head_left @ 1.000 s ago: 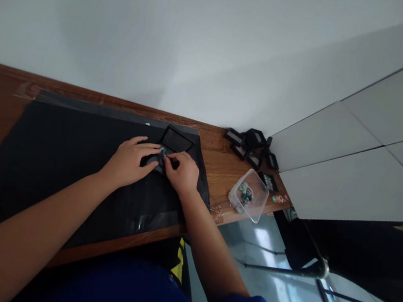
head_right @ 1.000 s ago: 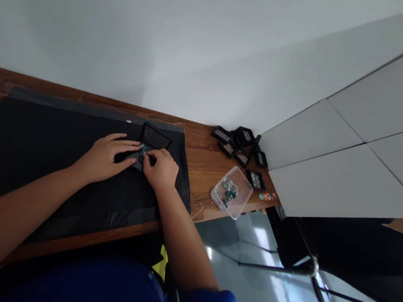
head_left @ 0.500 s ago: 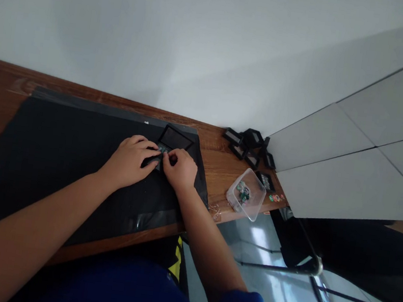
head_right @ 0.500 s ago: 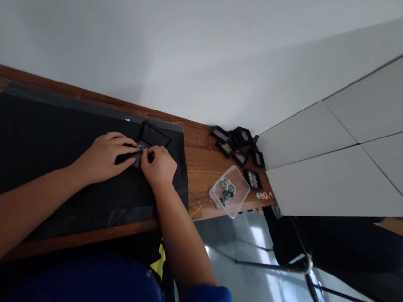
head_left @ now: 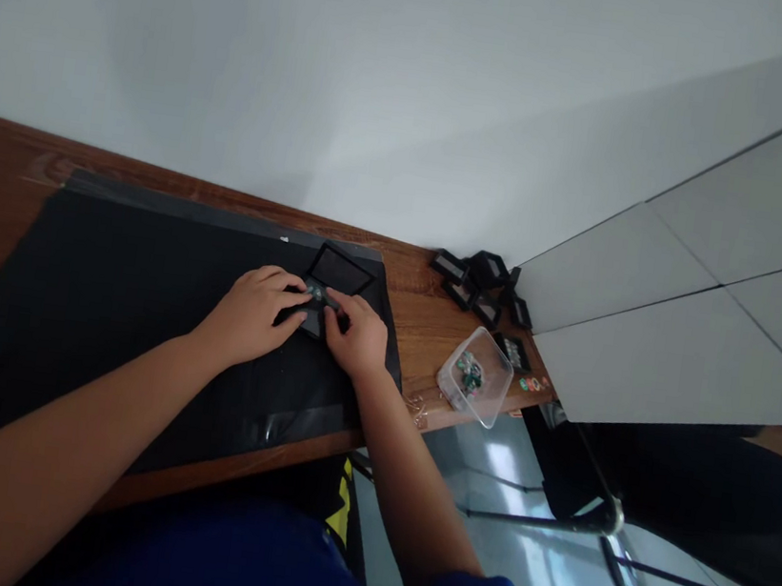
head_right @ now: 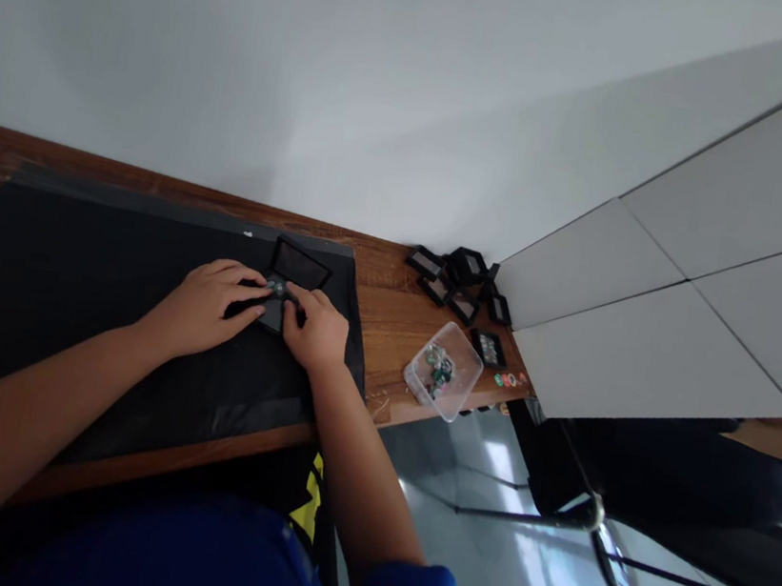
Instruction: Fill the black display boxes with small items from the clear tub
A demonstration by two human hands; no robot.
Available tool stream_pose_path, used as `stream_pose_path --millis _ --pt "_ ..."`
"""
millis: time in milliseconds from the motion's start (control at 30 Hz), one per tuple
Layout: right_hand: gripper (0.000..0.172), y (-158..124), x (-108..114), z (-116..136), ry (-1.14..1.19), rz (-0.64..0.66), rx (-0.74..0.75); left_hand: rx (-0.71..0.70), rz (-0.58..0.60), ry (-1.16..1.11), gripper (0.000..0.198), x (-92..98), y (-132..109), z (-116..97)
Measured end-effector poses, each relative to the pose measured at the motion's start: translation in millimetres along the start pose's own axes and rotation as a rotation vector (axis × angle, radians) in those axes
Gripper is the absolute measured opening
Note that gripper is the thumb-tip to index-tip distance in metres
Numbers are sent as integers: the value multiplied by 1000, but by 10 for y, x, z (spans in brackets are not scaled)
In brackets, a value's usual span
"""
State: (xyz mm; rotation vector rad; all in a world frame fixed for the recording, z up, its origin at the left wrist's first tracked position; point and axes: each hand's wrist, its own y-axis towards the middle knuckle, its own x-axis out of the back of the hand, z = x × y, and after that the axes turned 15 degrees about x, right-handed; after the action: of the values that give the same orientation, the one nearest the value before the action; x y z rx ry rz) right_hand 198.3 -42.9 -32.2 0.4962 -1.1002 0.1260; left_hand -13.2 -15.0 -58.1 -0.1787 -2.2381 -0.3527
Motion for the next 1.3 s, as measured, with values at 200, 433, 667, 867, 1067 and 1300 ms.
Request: stream_pose_path --millis 200,433,667,867,1067,1300 --pt "40 79 -47 17 -44 83 -13 54 25 -14 46 -3 -19 -18" --pt "30 34 -22 40 -26 43 -22 51 14 18 44 -22 -31 -21" --pt "31 58 -48 14 -10 27 -27 20 -4 103 45 -12 -44 -40" --pt "26 121 -72 44 1 10 -99 12 9 161 44 23 -61 -85" --pt "23 156 -128 109 -42 -10 -137 2 -52 233 46 30 -82 -156" --pt "15 169 -92 187 -87 15 -165 -39 -84 261 50 -6 -98 -159"
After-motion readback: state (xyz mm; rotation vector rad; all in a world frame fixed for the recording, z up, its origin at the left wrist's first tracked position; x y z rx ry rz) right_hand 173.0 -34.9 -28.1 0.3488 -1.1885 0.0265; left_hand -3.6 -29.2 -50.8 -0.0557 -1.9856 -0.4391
